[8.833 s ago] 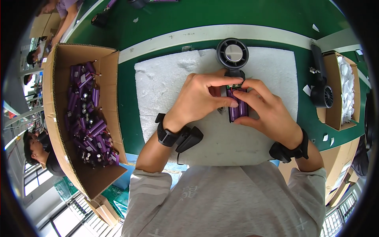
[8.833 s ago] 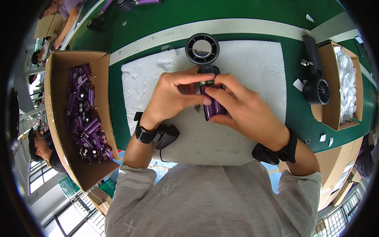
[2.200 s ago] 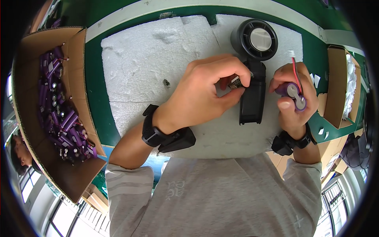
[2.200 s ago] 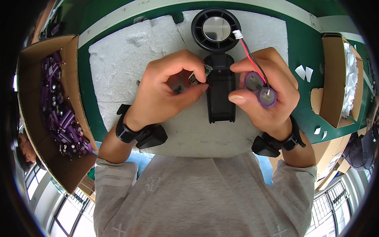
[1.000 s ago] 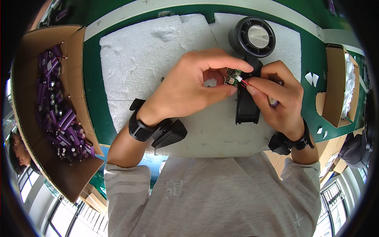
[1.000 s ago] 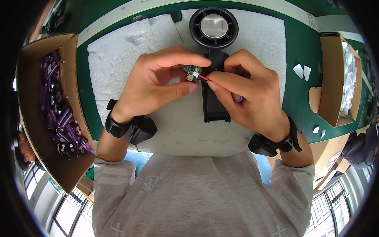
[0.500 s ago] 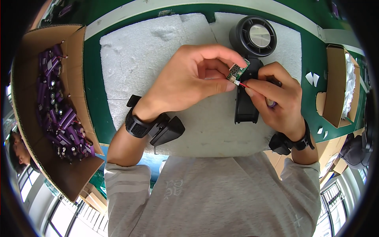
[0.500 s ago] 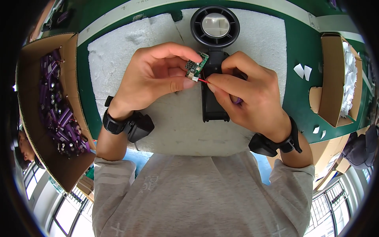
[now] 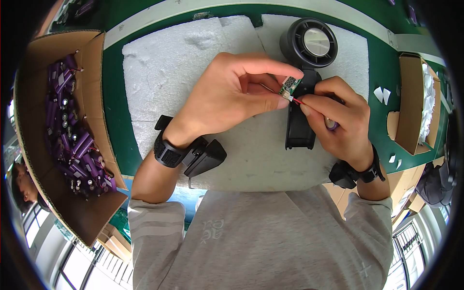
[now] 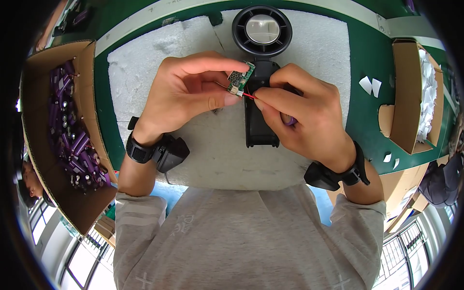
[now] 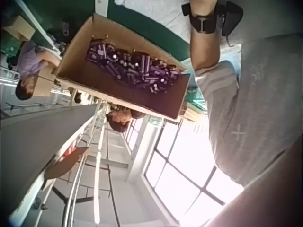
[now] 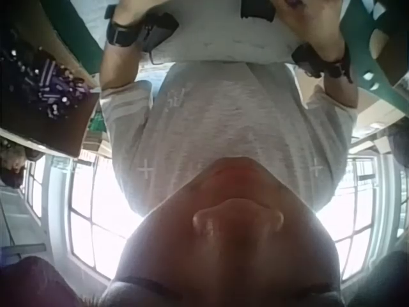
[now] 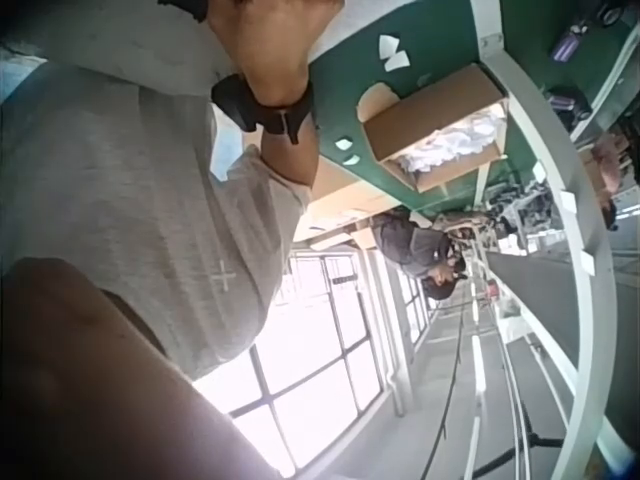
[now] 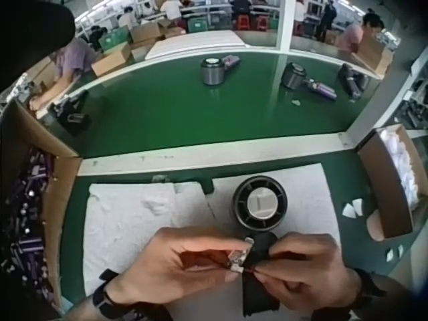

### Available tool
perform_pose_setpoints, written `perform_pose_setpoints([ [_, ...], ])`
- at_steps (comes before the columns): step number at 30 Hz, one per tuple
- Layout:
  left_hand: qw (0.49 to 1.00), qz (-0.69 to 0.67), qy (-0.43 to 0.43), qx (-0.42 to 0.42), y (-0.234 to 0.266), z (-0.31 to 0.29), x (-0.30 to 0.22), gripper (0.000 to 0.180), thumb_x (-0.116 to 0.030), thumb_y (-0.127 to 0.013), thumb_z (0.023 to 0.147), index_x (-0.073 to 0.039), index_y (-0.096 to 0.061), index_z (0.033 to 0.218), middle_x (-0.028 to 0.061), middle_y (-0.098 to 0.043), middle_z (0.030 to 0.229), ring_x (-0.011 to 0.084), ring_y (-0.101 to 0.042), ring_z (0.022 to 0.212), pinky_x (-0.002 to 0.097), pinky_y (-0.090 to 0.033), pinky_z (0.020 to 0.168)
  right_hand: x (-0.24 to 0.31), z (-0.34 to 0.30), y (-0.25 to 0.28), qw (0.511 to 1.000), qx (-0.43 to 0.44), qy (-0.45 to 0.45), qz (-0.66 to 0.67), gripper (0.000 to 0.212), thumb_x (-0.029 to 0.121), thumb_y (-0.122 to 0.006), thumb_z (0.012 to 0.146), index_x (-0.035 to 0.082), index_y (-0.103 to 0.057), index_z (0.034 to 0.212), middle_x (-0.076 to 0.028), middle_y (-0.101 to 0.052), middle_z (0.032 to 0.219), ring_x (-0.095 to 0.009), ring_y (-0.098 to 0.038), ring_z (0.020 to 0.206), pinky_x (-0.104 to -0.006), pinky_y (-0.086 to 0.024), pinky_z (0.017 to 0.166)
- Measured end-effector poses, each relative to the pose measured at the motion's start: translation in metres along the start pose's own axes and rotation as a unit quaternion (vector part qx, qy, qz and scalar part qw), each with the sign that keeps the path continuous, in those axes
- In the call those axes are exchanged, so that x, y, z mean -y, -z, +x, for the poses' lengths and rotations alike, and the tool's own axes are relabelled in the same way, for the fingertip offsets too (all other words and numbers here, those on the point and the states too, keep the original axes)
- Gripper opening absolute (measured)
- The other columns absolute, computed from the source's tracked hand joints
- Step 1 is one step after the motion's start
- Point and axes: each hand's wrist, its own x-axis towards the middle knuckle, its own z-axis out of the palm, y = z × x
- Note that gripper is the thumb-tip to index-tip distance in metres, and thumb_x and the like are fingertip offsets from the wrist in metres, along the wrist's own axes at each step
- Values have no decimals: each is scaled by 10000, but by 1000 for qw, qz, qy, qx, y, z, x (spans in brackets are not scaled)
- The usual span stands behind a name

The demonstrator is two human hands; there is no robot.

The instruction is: The person assembles a handheld fan by connecting a battery pack to a circuit board, fitting the board into the housing, and tucking the batteries into the handle. They repeat this process multiple times, setting each completed assembly aside before starting the next.

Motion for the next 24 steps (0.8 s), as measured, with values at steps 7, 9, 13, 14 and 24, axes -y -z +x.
perform_pose_setpoints([
  [7,999,7,37,17,1,0,-6,393,133,-697,778,29,-626,1149,85,-667,1032,135,-652,900,254,-562,788,1,-1,0,1000,-19,-7,12,174,-45,-736,724,4,-699,886,-103,-588,848,-207,-586,675,-272,-451,564],
  [9,999,-1,36,15,0,0,-6,386,133,-698,778,31,-624,1142,85,-667,1032,135,-654,899,252,-563,783,0,0,0,1000,-20,-5,11,174,-43,-736,725,5,-701,889,-102,-588,847,-206,-584,673,-272,-451,563],
  [13,999,-26,37,8,-1,2,-7,374,131,-700,778,35,-616,1129,87,-666,1031,137,-657,899,247,-564,772,0,0,0,1000,-23,-2,10,176,-38,-737,729,8,-704,896,-98,-589,845,-202,-581,669,-273,-448,562],
  [14,999,-35,41,6,-1,2,-8,377,131,-701,777,36,-612,1131,88,-666,1030,138,-657,901,245,-564,771,0,0,0,1000,-24,-3,11,177,-37,-737,730,10,-705,898,-96,-589,844,-201,-580,668,-274,-448,561],
  [24,998,-50,49,-3,-1,2,-5,379,127,-706,776,42,-607,1131,104,-669,1030,155,-668,908,249,-568,781,-3,4,-3,997,-60,42,2,193,-25,-755,707,43,-708,882,-55,-588,774,-149,-553,543,-262,-415,456],
])
